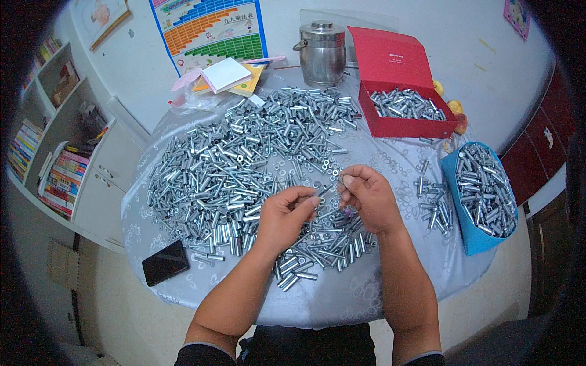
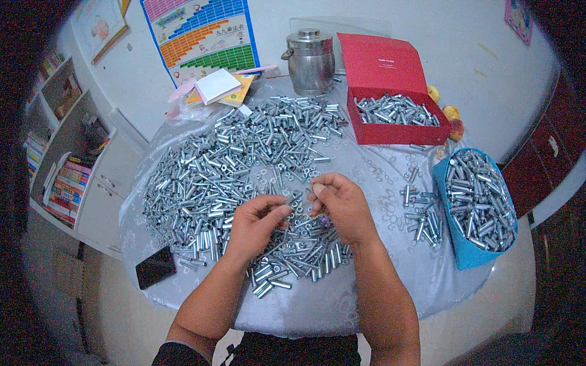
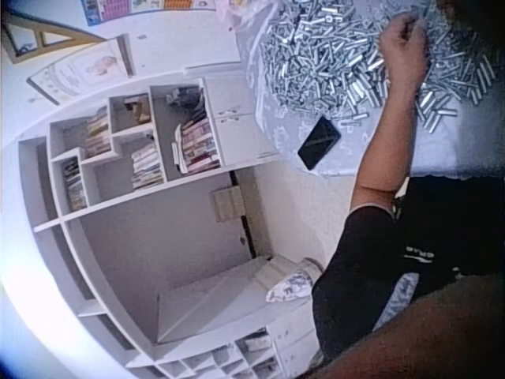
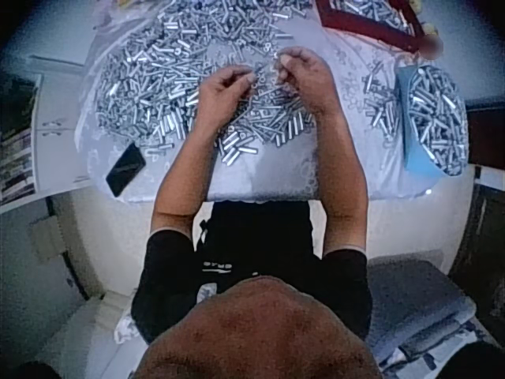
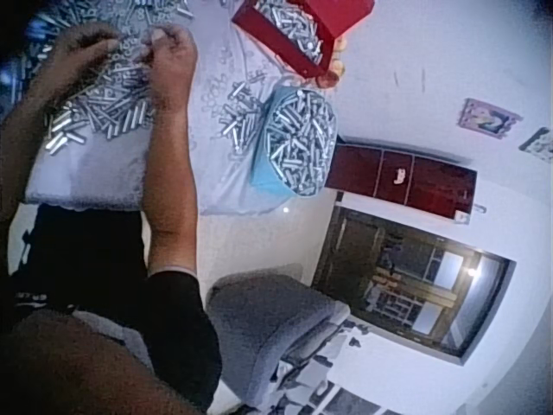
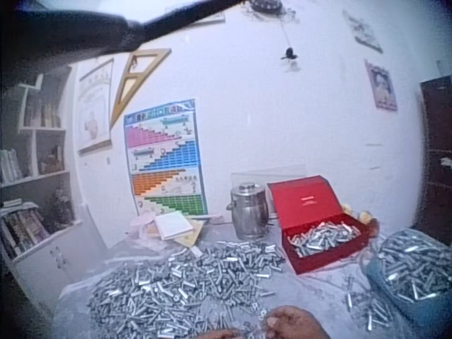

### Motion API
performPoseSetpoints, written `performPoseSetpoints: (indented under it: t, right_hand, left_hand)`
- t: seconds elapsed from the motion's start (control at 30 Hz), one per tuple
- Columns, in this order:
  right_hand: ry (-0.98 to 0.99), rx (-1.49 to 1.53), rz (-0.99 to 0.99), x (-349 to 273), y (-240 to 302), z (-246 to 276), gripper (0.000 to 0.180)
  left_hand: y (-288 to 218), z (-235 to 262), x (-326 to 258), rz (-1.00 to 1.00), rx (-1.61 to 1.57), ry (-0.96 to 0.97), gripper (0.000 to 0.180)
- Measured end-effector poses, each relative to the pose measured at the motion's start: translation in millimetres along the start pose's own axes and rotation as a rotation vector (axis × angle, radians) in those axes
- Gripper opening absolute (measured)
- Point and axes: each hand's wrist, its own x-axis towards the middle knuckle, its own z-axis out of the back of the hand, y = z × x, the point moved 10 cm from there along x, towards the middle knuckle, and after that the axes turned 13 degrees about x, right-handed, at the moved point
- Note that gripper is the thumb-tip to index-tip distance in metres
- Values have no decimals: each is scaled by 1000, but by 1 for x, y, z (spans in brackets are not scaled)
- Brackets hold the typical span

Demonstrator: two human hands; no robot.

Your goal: The person repeatedly picks up small metal sleeves and washers from a large pile on a table, threads the washers onto the sleeves, and places the assembled units into a blue container. The process is continuous and repetitive, with the person handling one fastener at a time.

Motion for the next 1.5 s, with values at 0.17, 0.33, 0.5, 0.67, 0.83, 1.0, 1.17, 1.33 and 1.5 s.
performPoseSetpoints:
  t: [0.17,0.33,0.5,0.67,0.83,1.0,1.17,1.33,1.5]
  right_hand:
    - [36,-81,14,0,0,-5,18]
    - [47,-96,17,-2,3,-9,17]
    - [48,-101,17,-3,5,-11,17]
    - [33,-146,38,-4,7,-11,17]
    - [18,-194,43,-5,10,-11,18]
    - [15,-194,47,-5,10,-11,17]
    - [13,-204,41,-6,9,-13,18]
    - [-16,-321,62,-2,6,-5,22]
    - [-115,-406,86,1,-1,13,28]
  left_hand:
    - [-1,-3,-2,-25,18,12,18]
    - [2,-4,-2,40,-50,22,19]
    - [1,-5,-2,25,-34,47,18]
    - [-1,-4,-2,3,18,42,18]
    - [-3,-5,-3,20,2,49,19]
    - [-2,-9,-2,16,-12,95,20]
    - [3,-11,-2,51,-104,93,20]
    - [6,-11,-1,109,-171,105,22]
    - [10,-10,1,110,-200,98,23]
